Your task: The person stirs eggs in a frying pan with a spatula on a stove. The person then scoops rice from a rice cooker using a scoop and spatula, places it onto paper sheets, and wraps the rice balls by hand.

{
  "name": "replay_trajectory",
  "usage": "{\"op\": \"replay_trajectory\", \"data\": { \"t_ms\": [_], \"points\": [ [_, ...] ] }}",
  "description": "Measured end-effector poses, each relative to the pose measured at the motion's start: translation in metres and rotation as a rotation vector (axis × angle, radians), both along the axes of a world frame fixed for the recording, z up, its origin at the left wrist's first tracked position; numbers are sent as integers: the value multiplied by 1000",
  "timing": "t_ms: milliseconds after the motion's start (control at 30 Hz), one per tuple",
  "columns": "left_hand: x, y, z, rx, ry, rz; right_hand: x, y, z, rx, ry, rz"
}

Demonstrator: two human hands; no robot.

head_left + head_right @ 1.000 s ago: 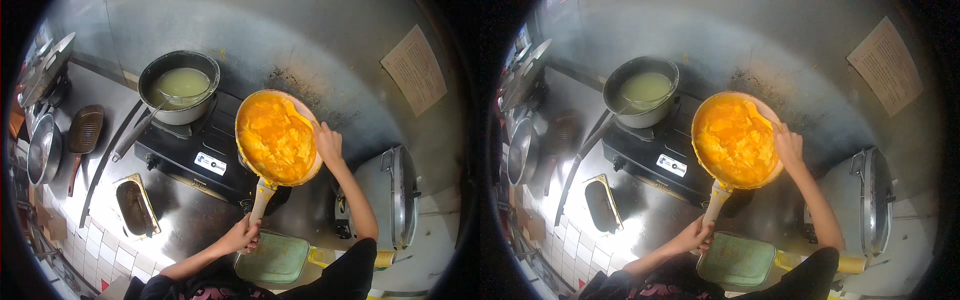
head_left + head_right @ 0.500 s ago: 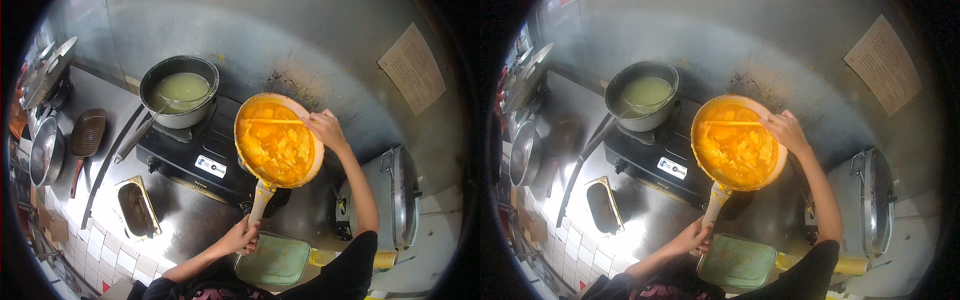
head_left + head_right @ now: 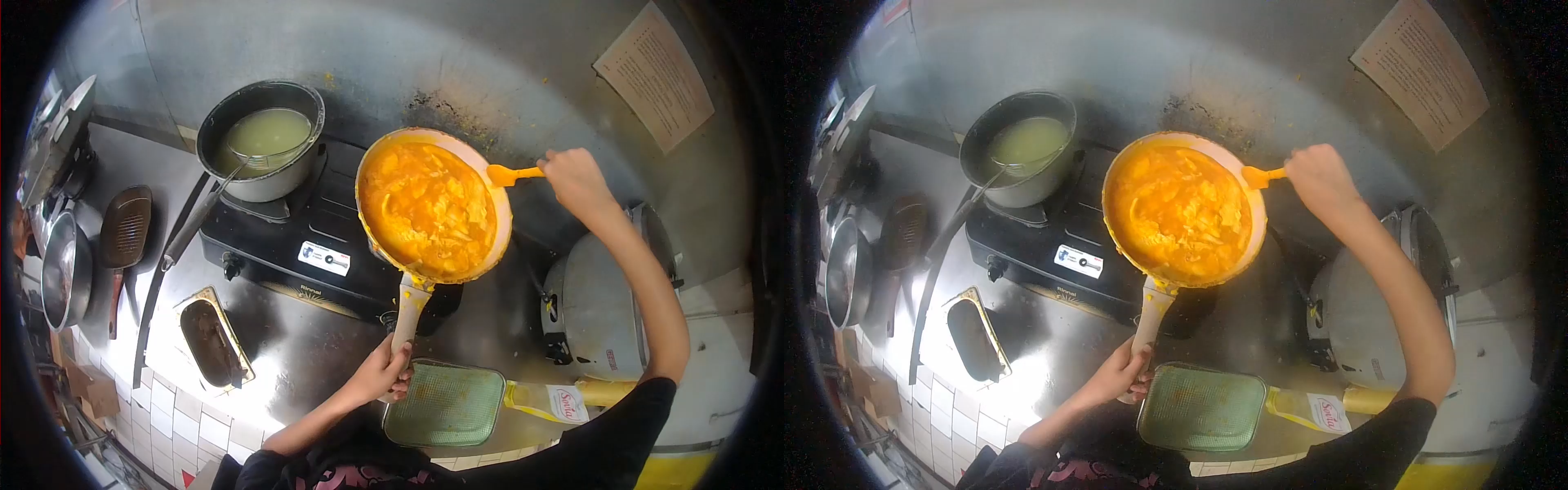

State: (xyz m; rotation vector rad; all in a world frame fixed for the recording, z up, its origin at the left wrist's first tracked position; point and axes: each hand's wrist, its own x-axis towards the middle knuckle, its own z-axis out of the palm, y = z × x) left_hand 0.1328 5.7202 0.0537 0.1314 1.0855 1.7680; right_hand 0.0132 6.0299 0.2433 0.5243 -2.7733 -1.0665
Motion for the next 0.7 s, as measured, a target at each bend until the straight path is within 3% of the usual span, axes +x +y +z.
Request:
{"op": "replay_trajectory", "data": {
  "t_ms": [67, 233, 367, 433, 467, 533, 567, 700],
  "points": [
    [0, 0, 1, -9, -10, 1, 1, -4, -5, 59, -8, 24],
    [3, 2, -8, 23, -18, 39, 9, -38, 1, 140, -373, -307],
    [4, 2, -6, -8, -42, 54, -1, -31, 13, 60, -554, -418],
    [5, 2, -7, -5, -45, 57, -10, -22, 19, -114, -796, -391],
    [4, 2, -8, -2, -48, 53, -16, -20, 21, -115, -796, -394],
    [4, 1, -8, 0, -49, 49, -26, -17, 19, -321, -1023, -852],
    [3, 1, -8, -12, -17, 41, -26, -12, 15, -322, -1021, -849],
    [3, 1, -12, -12, 44, 35, -19, 1, -17, -777, -1264, -1104]
  ]
}}
